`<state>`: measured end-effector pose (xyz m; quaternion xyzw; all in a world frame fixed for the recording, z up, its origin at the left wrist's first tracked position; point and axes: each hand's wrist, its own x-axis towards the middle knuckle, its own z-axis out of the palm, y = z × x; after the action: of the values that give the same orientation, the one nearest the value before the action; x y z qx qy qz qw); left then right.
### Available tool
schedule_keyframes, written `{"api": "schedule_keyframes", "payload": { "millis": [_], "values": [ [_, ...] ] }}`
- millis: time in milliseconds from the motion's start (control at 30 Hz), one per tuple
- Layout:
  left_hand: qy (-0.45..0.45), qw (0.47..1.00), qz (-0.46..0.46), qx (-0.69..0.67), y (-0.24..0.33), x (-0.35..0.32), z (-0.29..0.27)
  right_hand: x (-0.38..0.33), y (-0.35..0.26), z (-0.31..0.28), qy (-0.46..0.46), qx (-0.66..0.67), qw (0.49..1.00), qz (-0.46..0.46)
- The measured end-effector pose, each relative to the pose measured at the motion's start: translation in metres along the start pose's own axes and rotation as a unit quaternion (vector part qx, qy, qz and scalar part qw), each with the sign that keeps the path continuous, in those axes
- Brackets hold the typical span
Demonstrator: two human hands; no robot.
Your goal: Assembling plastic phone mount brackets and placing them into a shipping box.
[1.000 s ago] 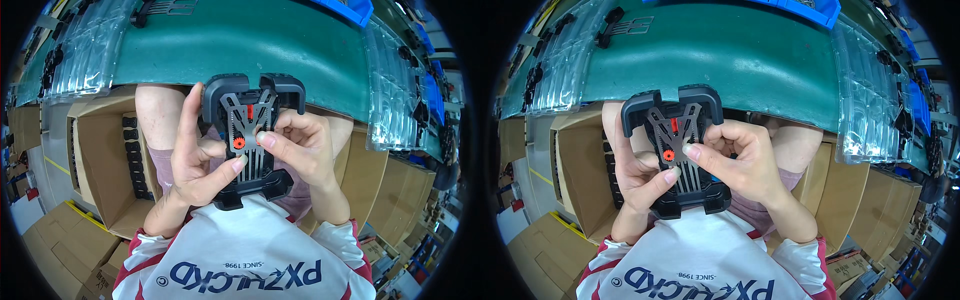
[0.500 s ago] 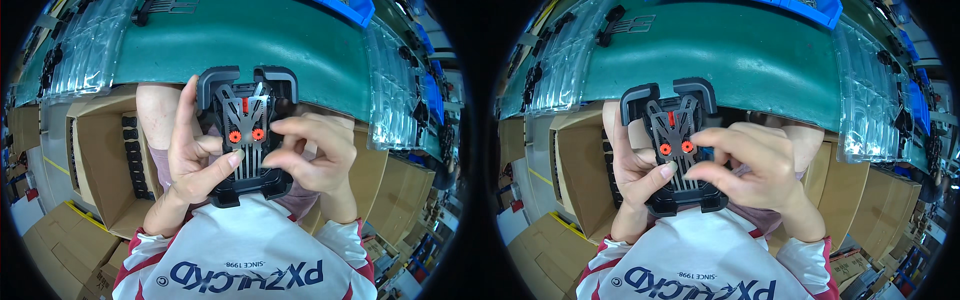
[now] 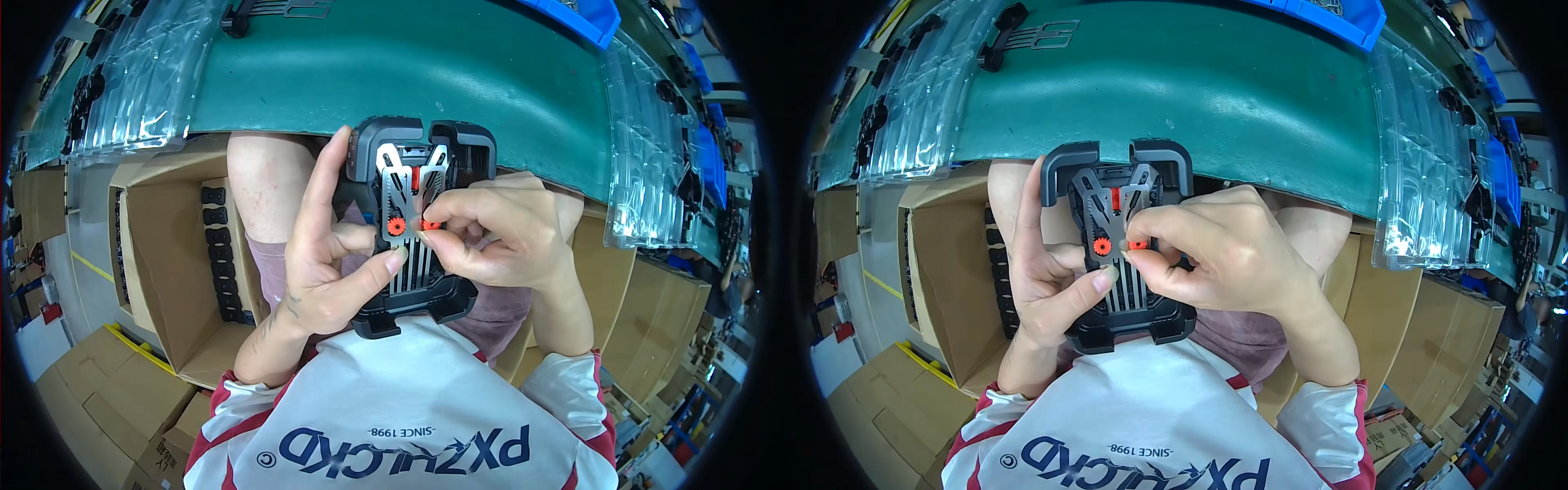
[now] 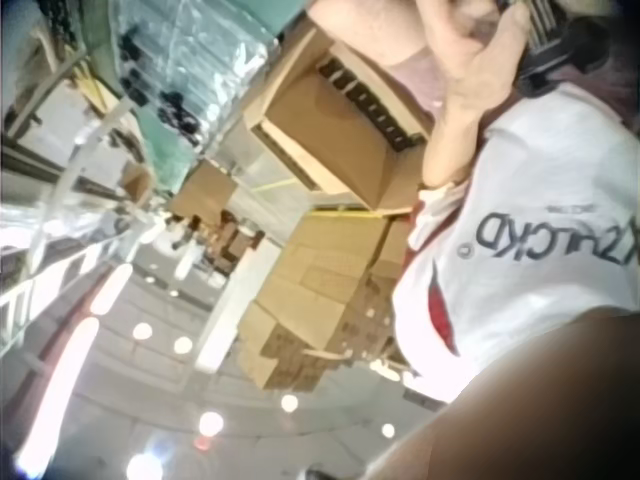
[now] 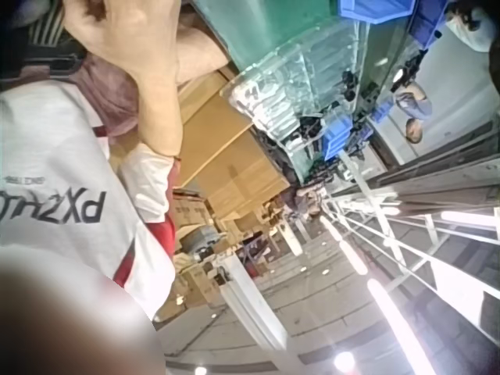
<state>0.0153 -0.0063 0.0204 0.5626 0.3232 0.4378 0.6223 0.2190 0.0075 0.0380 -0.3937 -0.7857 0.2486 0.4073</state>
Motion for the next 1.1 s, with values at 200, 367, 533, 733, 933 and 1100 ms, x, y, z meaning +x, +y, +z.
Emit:
{"api": "schedule_keyframes", "payload": {
  "millis": [200, 367, 533, 733, 933, 1100],
  "values": [
    [0.003, 0.999, -0.004, -0.034, -0.002, 0.003, -0.001, -0.004, 0.011, 0.007, 0.042, -0.014, 0.998, -0.048],
    [0.007, 0.992, 0.008, -0.123, -0.009, 0.002, -0.001, -0.006, 0.012, 0.009, 0.057, 0.023, 0.998, -0.032],
    [-0.014, 0.986, 0.027, -0.166, -0.007, 0.002, -0.001, -0.011, 0.003, 0.012, 0.099, 0.137, 0.98, 0.101],
    [0.02, 0.993, 0.023, -0.113, -0.007, 0.004, 0.007, -0.019, 0.007, 0.024, 0.096, 0.26, 0.943, 0.185],
    [0.011, 0.994, 0.015, -0.109, -0.008, 0.004, 0.003, -0.022, -0.001, 0.031, 0.128, 0.343, 0.889, 0.274],
    [0.034, 0.984, -0.007, -0.175, -0.01, 0.01, 0.004, -0.01, -0.008, 0.028, 0.156, 0.411, 0.826, 0.352]
  ]
}}
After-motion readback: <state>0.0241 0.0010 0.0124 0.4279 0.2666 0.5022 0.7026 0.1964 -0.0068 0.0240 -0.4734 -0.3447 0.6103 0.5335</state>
